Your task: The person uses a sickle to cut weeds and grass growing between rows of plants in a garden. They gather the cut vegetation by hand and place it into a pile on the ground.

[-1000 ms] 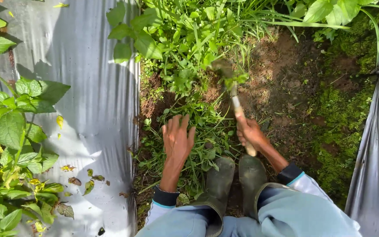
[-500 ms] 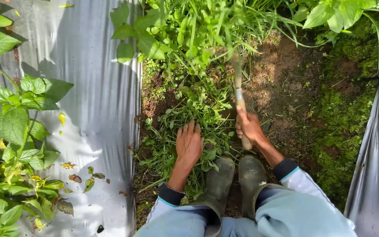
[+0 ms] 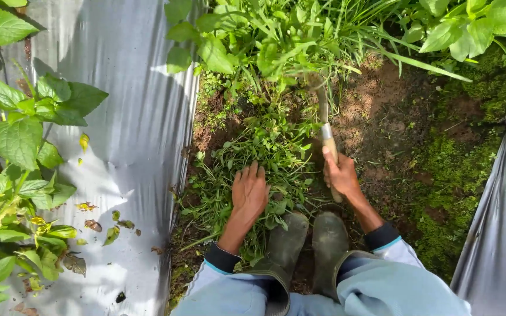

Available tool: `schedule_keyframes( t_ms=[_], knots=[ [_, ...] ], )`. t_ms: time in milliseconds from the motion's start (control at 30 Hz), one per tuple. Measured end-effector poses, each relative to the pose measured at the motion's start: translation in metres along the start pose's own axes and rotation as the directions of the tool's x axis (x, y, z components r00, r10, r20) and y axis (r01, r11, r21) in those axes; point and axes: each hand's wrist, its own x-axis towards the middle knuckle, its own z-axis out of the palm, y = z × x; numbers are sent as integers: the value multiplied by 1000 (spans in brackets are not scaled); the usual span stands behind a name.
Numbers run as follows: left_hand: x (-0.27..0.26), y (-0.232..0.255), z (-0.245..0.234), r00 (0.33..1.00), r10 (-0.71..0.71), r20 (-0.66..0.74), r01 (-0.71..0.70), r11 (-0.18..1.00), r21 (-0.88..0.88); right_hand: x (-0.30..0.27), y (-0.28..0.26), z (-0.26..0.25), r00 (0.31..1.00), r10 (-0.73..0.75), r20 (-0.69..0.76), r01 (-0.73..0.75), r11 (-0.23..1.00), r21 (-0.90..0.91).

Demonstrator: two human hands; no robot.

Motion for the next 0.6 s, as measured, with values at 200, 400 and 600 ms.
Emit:
schedule_keyframes(
  t_ms=[200, 400, 600],
  knots=[
    [7, -15, 26, 997, -12, -79, 18, 997, 76, 10, -9, 5, 985, -166, -52, 153, 969, -197],
    [5, -13, 48, 993, -34, -116, 40, 998, 55, 2, -27, 25, 982, -169, -79, 160, 980, -115],
    [-6, -7, 24, 996, -44, -80, 45, 999, 7, -22, -12, 27, 995, 38, -87, -49, 992, -120]
  ],
)
